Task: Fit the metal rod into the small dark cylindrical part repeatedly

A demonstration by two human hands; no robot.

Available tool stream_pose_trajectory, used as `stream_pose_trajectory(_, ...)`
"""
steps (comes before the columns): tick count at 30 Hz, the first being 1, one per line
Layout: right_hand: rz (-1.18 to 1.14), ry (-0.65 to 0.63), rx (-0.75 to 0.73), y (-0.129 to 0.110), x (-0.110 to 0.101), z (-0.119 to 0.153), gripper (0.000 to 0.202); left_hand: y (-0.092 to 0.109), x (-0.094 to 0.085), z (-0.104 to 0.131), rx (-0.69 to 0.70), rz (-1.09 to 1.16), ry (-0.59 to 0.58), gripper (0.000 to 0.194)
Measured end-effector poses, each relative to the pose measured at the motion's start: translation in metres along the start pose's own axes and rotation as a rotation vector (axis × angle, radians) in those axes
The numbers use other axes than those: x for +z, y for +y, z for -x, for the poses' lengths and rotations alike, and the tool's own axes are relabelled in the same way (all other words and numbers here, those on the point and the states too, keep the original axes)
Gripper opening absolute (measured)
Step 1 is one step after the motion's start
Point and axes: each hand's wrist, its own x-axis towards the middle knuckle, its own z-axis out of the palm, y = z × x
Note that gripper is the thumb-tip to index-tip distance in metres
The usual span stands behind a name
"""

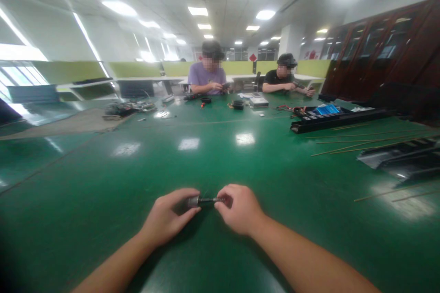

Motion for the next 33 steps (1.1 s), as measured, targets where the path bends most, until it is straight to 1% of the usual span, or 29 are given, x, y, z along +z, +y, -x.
stream_pose_trajectory(12,-0.002,0.015,-0.006,0.0033,0.0008,0.0001,0.002,0.0015,-0.0015,-0.0009,-0.002,-0.023,0.021,0.026)
stream_pose_trajectory(21,-0.001,0.016,-0.006,0.0018,-0.0002,0.0002,0.003,0.0011,-0.0029,-0.0001,-0.016,-0.016,-0.001,0.027)
stream_pose_trajectory(28,-0.002,0.026,0.000,0.0013,0.0004,-0.0003,0.003,0.0005,-0.0035,-0.0006,-0.013,-0.021,0.012,0.027)
stream_pose_trajectory(31,-0.030,0.045,0.012,0.0010,-0.0004,-0.0020,0.004,0.0031,-0.0061,-0.0018,-0.053,0.008,0.020,0.027)
stream_pose_trajectory(33,-0.067,0.061,0.042,0.0015,-0.0008,-0.0036,0.004,0.0047,-0.0073,-0.0033,-0.125,0.064,0.051,0.028)
